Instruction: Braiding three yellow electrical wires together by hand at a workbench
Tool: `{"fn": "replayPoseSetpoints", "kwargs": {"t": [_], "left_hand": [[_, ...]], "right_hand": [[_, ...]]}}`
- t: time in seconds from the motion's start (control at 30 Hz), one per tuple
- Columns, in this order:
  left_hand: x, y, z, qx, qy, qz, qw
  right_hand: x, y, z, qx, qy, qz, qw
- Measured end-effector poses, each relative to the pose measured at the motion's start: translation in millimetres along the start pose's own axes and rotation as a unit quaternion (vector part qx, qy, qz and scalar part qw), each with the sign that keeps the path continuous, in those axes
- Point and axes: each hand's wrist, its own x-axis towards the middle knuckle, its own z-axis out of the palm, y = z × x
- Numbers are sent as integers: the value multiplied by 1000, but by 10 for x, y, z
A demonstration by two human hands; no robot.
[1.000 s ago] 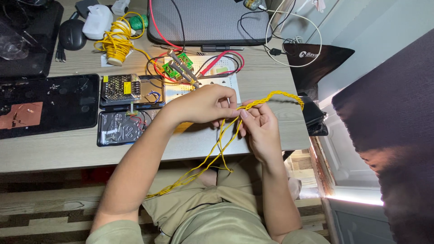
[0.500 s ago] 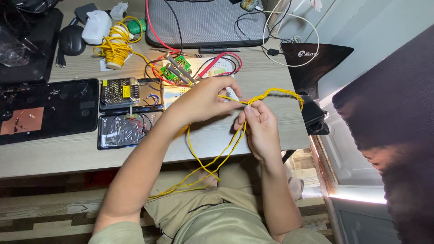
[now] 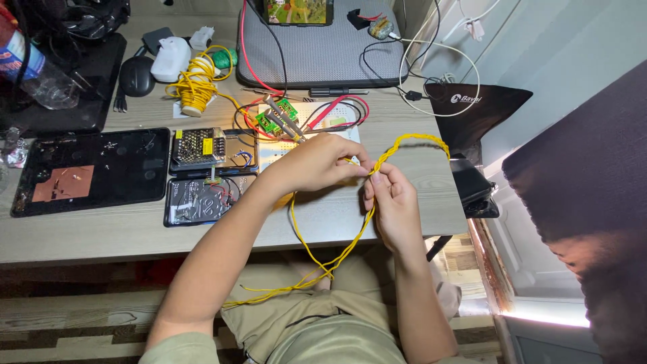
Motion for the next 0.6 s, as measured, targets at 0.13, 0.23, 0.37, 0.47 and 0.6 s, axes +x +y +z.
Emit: {"fn": "replayPoseSetpoints", "kwargs": {"t": [0.13,0.23,0.37,0.47,0.6], "left_hand": [[1,-24,44,-40,-7,-14,999],[0,42,57,-42,12,-33,998],[10,72,45,-57,17,-15,998],[10,6,64,-69,18,-5,997],[-29,68,69,-26,36,-21,999]], "right_hand": [[4,-53,5,21,-6,-10,1000],[7,-89,26,28,4,-21,999],[2,-103,36,23,4,-29,999],[-13,-98,19,18,-9,-21,1000],[-13,-108,16,32,-3,-16,999]]}}
